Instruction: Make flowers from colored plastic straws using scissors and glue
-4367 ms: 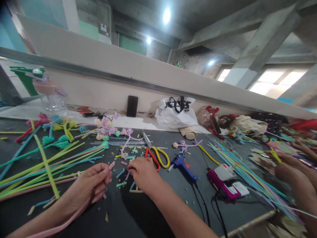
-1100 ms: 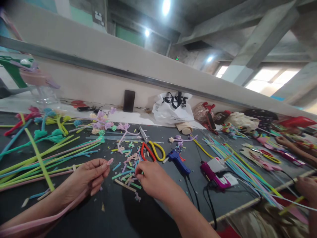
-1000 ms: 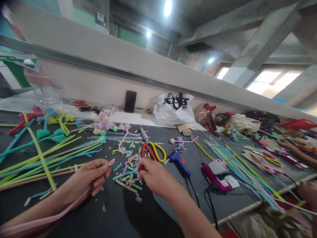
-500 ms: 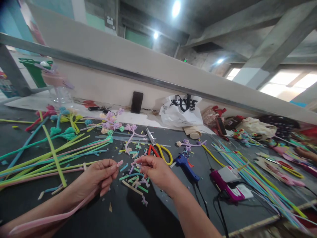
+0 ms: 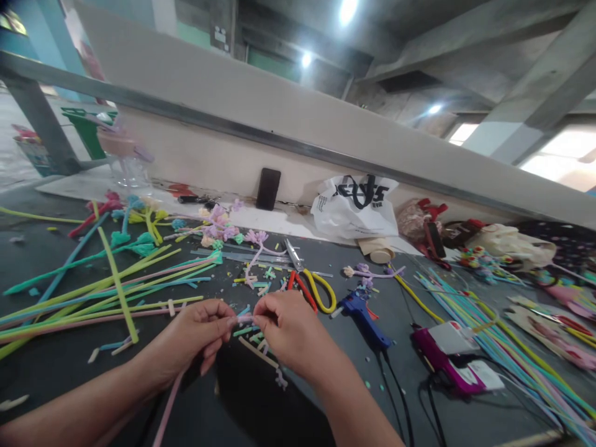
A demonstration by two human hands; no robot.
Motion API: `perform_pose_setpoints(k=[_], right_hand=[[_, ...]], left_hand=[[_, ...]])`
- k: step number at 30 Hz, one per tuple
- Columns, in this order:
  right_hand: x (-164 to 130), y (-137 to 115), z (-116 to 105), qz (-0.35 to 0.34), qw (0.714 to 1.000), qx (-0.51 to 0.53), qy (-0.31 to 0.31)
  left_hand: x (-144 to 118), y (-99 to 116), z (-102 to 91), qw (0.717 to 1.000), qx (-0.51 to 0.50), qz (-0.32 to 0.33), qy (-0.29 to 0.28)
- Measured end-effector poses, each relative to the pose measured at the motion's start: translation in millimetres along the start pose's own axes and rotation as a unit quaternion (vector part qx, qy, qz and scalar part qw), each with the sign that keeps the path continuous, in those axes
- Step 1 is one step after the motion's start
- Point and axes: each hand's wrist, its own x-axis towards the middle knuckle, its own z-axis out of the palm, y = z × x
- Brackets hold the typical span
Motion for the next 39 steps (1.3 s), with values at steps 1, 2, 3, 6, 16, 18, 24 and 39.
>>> perform_pose_setpoints(k=[1, 2, 3, 6, 16, 18, 24, 39], right_hand=[[-1.0, -0.5, 1.2, -0.023, 0.999, -0.022, 0.004], [-1.7, -0.5, 2.3, -0.044, 0.998, -0.043, 0.007], [-2.1, -0.3, 3.2, -0.061, 0.996, -0.059, 0.009], [-2.0, 1.6, 4.3, -0.086, 0.992, -0.090, 0.009], [-1.1, 7.1, 5.9, -0.110, 0.987, -0.119, -0.016], [-1.0, 9.2, 7.2, -0.118, 0.986, -0.120, -0.018], [-2.5, 12.4, 10.6, -0.147, 0.981, -0.128, -0.003], [-3.2, 12.4, 10.4, -0.184, 0.968, -0.173, -0.011]], left_hand=[[-0.4, 0.9, 1.2, 1.000, 0.008, 0.000, 0.007], [-0.6, 1.5, 2.1, 1.000, 0.017, 0.001, 0.010], [-0.6, 1.7, 2.5, 1.000, 0.023, 0.000, 0.011], [0.3, -0.7, 1.7, 0.999, 0.039, -0.006, 0.010], [1.6, -10.1, -2.6, 0.997, 0.074, -0.006, -0.007], [1.6, -10.0, -1.9, 0.997, 0.081, -0.007, -0.008], [2.5, -9.5, -0.5, 0.997, 0.082, -0.014, -0.010], [2.3, -11.8, -2.1, 0.995, 0.098, -0.010, -0.023]])
